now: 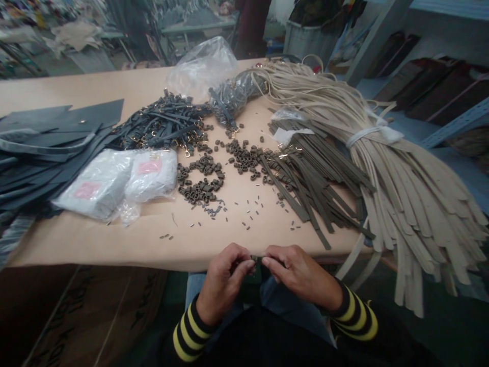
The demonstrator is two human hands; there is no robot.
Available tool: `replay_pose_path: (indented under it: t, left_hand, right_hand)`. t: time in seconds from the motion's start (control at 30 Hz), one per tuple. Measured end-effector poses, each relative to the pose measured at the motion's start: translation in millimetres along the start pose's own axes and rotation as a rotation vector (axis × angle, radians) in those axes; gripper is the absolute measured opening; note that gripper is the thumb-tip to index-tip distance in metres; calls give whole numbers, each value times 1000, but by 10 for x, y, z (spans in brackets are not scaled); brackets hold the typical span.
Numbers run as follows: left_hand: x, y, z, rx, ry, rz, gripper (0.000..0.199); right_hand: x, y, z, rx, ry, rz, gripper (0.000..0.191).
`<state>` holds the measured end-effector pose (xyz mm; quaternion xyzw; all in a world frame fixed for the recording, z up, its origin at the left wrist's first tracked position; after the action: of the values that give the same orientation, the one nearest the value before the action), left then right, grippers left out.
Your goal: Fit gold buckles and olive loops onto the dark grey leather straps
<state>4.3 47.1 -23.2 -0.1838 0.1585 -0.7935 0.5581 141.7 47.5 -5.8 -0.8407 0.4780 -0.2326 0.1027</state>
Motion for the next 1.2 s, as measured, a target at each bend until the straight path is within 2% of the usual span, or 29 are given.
replay_pose_path:
  t: [0.13, 0.23, 0.33, 0.4, 0.57, 0.67, 0.77, 0.83, 0.9, 0.97, 1.03, 1.07, 1.13, 1.2]
  left_hand:
    - [2, 59, -74, 366, -222, -2, 13]
    - [-19, 82, -136, 461, -282, 40, 19]
    - [-43, 82, -148, 400, -250, 28, 18]
    - [-48, 88, -138, 326, -235, -10, 21]
    - [-68, 141, -126, 204, -250, -145, 28]
    - [-117, 96, -135, 174, -266, -101, 31]
    - [-206, -27, -100, 103, -257, -68, 31]
    - [-341, -160, -35, -60, -178, -88, 32]
    - [-578, -366, 42, -317, -21, -30, 32]
    - [-904, -627, 96, -603, 159, 177, 31]
    - [-1275, -815, 48, -864, 207, 296, 41]
    - [-1457, -866, -13, -968, 173, 304, 48]
    - [-1735, -868, -159, -1093, 64, 217, 60]
    - [-1833, -739, -212, -1154, 130, 122, 65]
  right_hand:
    - [8, 84, 5, -126, -36, 6, 26]
    - [-18, 133, 22, -145, -23, 28, 23]
    - [-67, 156, 43, -186, -15, 29, 7]
    - [-103, 162, 60, -214, -14, 21, 14]
    - [-172, 179, 97, -275, 3, -19, 14]
    - [-187, 135, 82, -241, 6, -28, 17]
    - [-206, 26, 86, -193, 35, -39, 22]
    - [-240, -67, 121, -202, 51, -30, 23]
    - [-296, -152, 189, -254, 83, -10, 25]
    - [-360, -213, 281, -343, 144, 23, 27]
    - [-417, -239, 358, -442, 187, 43, 31]
    - [-439, -243, 386, -481, 196, 50, 33]
    - [-464, -240, 424, -529, 201, 60, 36]
    - [-467, -231, 453, -553, 220, 58, 39]
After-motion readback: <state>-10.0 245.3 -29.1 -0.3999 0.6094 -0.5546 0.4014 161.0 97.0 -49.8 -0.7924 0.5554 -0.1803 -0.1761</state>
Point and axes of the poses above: each hand's wrist, its own x-axis away from the middle knuckle, its own y-axis out of the palm, z = x × y, the point moved 4 cm from there along -x, towards the middle knuckle, and after that the axes turned 11 degrees about -x, right-handed, at the moved point
